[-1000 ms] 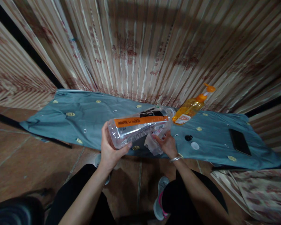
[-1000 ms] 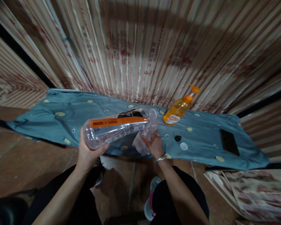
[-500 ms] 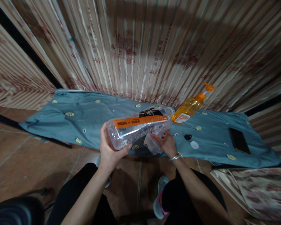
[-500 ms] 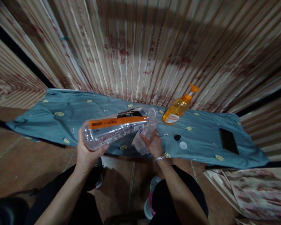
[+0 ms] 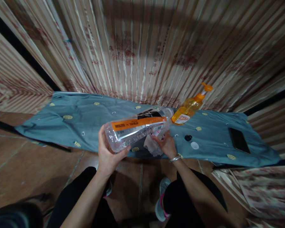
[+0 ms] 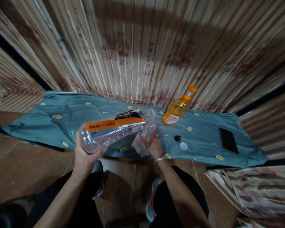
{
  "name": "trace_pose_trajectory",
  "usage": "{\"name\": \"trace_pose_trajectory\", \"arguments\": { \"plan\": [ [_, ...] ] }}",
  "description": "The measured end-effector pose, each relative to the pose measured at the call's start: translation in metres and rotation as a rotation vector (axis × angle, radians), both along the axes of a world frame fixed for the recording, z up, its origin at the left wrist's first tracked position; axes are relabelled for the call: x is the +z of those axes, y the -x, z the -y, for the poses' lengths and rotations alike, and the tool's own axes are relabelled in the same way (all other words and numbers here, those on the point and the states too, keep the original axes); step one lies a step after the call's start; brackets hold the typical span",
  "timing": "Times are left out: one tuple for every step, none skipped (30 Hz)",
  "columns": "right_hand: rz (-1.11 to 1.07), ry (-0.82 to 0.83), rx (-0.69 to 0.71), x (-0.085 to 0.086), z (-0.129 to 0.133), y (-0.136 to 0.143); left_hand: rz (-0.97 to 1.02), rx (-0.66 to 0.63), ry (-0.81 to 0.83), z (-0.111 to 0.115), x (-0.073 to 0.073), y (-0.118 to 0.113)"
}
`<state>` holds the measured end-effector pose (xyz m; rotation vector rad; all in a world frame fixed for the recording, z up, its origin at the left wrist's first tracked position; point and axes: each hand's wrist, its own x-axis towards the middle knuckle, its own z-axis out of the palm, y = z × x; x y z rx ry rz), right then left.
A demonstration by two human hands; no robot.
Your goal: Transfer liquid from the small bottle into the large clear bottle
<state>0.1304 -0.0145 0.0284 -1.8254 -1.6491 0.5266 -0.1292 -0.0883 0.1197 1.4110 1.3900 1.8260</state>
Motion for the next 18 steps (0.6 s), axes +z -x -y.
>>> {"name": "trace_pose_trajectory", "arguments": {
  "plan": [
    [0.006, 0.013, -0.01, 0.001, 0.0, 0.001, 0.0, 0.0, -0.001, 0.0, 0.0, 0.0],
    [0.013, 0.026, -0.018, 0.003, 0.001, 0.002, 0.003, -0.003, 0.001, 0.0, 0.001, 0.0],
    [0.021, 0.035, -0.022, 0.004, 0.001, 0.003, 0.01, -0.008, 0.006, 0.0, 0.001, 0.0],
    [0.027, 0.037, -0.023, 0.006, 0.002, 0.003, 0.018, -0.017, 0.013, 0.0, 0.001, 0.0],
    [0.031, 0.037, -0.025, 0.007, 0.002, 0.004, 0.024, -0.026, 0.02, -0.001, 0.001, 0.001],
    [0.032, 0.034, -0.027, 0.007, 0.003, 0.004, 0.03, -0.035, 0.027, -0.001, 0.001, 0.002],
    [0.031, 0.027, -0.025, 0.007, 0.003, 0.004, 0.033, -0.043, 0.033, -0.001, 0.0, 0.003],
    [0.027, 0.018, -0.025, 0.007, 0.003, 0.004, 0.036, -0.052, 0.039, -0.002, 0.0, 0.005],
    [0.022, 0.01, -0.026, 0.006, 0.003, 0.004, 0.039, -0.063, 0.046, -0.002, -0.001, 0.006],
    [0.018, 0.002, -0.028, 0.005, 0.002, 0.004, 0.046, -0.077, 0.053, -0.003, -0.001, 0.008],
    [0.014, -0.003, -0.03, 0.004, 0.002, 0.004, 0.056, -0.092, 0.06, -0.003, 0.0, 0.009],
    [0.01, -0.007, -0.034, 0.003, 0.002, 0.003, 0.067, -0.109, 0.064, -0.004, 0.0, 0.01],
    [0.007, -0.008, -0.038, 0.002, 0.002, 0.003, 0.076, -0.124, 0.066, -0.005, 0.001, 0.011],
    [0.005, -0.01, -0.041, 0.002, 0.001, 0.003, 0.082, -0.137, 0.066, -0.005, 0.002, 0.012],
    [0.005, -0.012, -0.042, 0.001, 0.001, 0.003, 0.084, -0.145, 0.066, -0.006, 0.003, 0.012],
    [0.007, -0.013, -0.042, 0.001, 0.002, 0.003, 0.083, -0.15, 0.067, -0.007, 0.005, 0.013],
    [0.013, -0.013, -0.042, 0.001, 0.002, 0.003, 0.081, -0.155, 0.069, -0.008, 0.006, 0.013],
    [0.022, -0.014, -0.043, 0.001, 0.002, 0.003, 0.08, -0.16, 0.073, -0.009, 0.007, 0.013]
  ]
}}
